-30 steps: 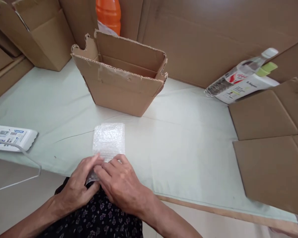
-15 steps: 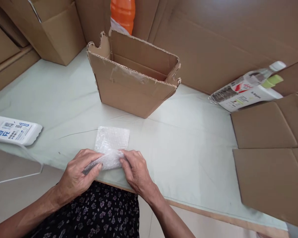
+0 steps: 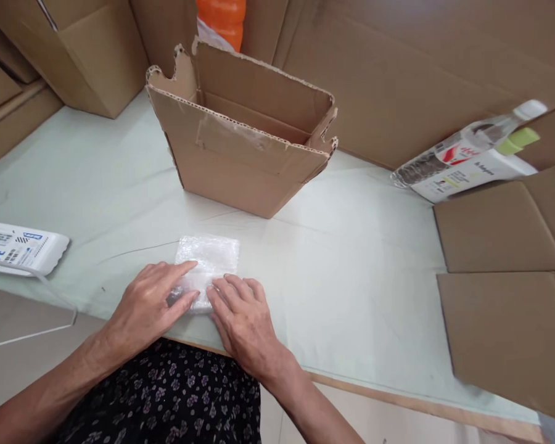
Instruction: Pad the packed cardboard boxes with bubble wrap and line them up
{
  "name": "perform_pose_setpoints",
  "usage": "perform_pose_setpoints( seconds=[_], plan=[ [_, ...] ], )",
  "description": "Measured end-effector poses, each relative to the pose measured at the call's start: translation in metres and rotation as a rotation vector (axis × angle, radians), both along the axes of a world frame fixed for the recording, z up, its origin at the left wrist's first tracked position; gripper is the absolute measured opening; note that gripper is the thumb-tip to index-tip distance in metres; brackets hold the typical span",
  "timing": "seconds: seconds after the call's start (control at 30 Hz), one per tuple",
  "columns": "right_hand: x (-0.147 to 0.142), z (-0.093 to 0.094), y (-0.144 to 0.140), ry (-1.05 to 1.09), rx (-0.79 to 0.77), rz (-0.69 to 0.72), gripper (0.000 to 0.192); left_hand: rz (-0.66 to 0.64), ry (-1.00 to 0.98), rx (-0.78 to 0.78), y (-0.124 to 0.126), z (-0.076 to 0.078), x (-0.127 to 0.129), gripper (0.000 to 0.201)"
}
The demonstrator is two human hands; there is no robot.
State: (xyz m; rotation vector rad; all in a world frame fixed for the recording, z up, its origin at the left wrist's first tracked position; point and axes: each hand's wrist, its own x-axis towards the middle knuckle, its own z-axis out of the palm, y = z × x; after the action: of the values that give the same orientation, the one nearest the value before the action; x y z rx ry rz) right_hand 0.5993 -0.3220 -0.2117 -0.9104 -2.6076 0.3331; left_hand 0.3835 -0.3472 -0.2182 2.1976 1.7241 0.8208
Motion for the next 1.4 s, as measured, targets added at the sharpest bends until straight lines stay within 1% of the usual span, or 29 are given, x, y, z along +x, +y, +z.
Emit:
perform_pose_setpoints(
  seconds=[0.03,0.1,0.17,0.2,0.27,0.3,0.37,0.4,0.47,0.5,0.53,0.57,0.6,0.67,0.73,0.83,0.9,0.97,1.0,1.03,1.07,1.13,1.17,1.23,1.3,1.33,1.37,1.4],
  plan=[
    [-0.002,-0.001,0.004,0.030,-0.017,0.000,0.029,-0.018,-0.036,0.027,-0.003,0.004,-0.002,0.038],
    [-0.004,-0.001,0.009,0.113,-0.093,-0.016,0.025,-0.109,-0.110,0.059,-0.008,0.012,-0.008,0.049],
    [-0.003,0.001,0.012,0.169,-0.209,-0.035,0.022,-0.208,-0.171,0.047,-0.013,0.016,-0.012,0.053],
    [-0.002,0.002,0.013,0.185,-0.268,-0.042,0.022,-0.220,-0.194,0.029,-0.014,0.015,-0.013,0.053],
    [0.000,0.003,0.015,0.197,-0.361,-0.061,0.022,-0.160,-0.215,-0.013,-0.013,0.011,-0.013,0.047],
    [0.001,0.004,0.017,0.195,-0.370,-0.080,0.023,-0.108,-0.210,-0.028,-0.010,0.007,-0.012,0.043],
    [0.001,0.004,0.024,0.173,-0.299,-0.132,0.025,-0.015,-0.170,-0.034,-0.003,0.000,-0.009,0.035],
    [0.000,0.004,0.030,0.149,-0.237,-0.158,0.030,0.013,-0.141,-0.027,0.000,-0.003,-0.007,0.033],
    [-0.005,0.003,0.042,0.069,-0.136,-0.189,0.047,0.048,-0.082,-0.011,0.006,-0.008,-0.005,0.031],
    [-0.008,0.002,0.048,0.012,-0.121,-0.191,0.054,0.058,-0.061,-0.006,0.008,-0.009,-0.005,0.030],
    [-0.013,0.001,0.054,-0.048,-0.127,-0.187,0.057,0.069,-0.045,-0.005,0.009,-0.010,-0.005,0.030],
    [-0.017,0.000,0.059,-0.100,-0.146,-0.175,0.055,0.086,-0.032,-0.005,0.009,-0.011,-0.006,0.031],
    [-0.021,-0.001,0.062,-0.132,-0.167,-0.154,0.048,0.108,-0.021,-0.005,0.008,-0.012,-0.008,0.033],
    [-0.027,-0.003,0.064,-0.127,-0.205,-0.093,0.031,0.146,-0.010,-0.003,0.005,-0.013,-0.012,0.043],
    [-0.028,-0.005,0.060,-0.043,-0.231,-0.044,0.020,0.140,-0.025,-0.011,0.001,-0.014,-0.017,0.057],
    [-0.020,-0.004,0.047,0.082,-0.298,-0.019,0.015,0.067,-0.126,-0.060,-0.004,-0.015,-0.019,0.067],
    [-0.012,-0.001,0.038,0.094,-0.344,-0.043,0.019,0.040,-0.198,-0.108,-0.005,-0.015,-0.017,0.066],
    [-0.004,0.004,0.033,0.053,-0.348,-0.071,0.030,0.022,-0.239,-0.137,-0.003,-0.013,-0.011,0.063],
    [0.001,0.007,0.032,0.033,-0.338,-0.075,0.033,0.005,-0.244,-0.134,0.000,-0.010,-0.007,0.061],
    [0.005,0.009,0.031,0.023,-0.324,-0.071,0.031,-0.019,-0.241,-0.112,0.003,-0.005,-0.003,0.059],
    [0.010,0.012,0.032,0.028,-0.308,-0.067,0.026,-0.042,-0.235,-0.070,0.008,0.001,0.001,0.057],
    [0.019,0.017,0.037,0.085,-0.265,-0.096,0.012,-0.057,-0.208,0.076,0.024,0.021,0.008,0.055],
    [0.024,0.021,0.039,0.125,-0.237,-0.126,0.011,-0.043,-0.188,0.171,0.034,0.034,0.011,0.055],
    [0.034,0.031,0.046,0.198,-0.175,-0.189,0.012,0.015,-0.139,0.366,0.062,0.061,0.014,0.056],
    [0.044,0.044,0.052,0.238,-0.113,-0.236,0.011,0.060,-0.101,0.518,0.096,0.083,0.014,0.059],
    [0.049,0.051,0.054,0.250,-0.082,-0.255,0.010,0.077,-0.093,0.566,0.112,0.091,0.013,0.060],
    [0.055,0.058,0.056,0.264,-0.051,-0.275,0.009,0.095,-0.085,0.597,0.127,0.095,0.012,0.059],
    [0.060,0.065,0.058,0.279,-0.023,-0.298,0.009,0.111,-0.072,0.613,0.139,0.096,0.010,0.054]
  ],
)
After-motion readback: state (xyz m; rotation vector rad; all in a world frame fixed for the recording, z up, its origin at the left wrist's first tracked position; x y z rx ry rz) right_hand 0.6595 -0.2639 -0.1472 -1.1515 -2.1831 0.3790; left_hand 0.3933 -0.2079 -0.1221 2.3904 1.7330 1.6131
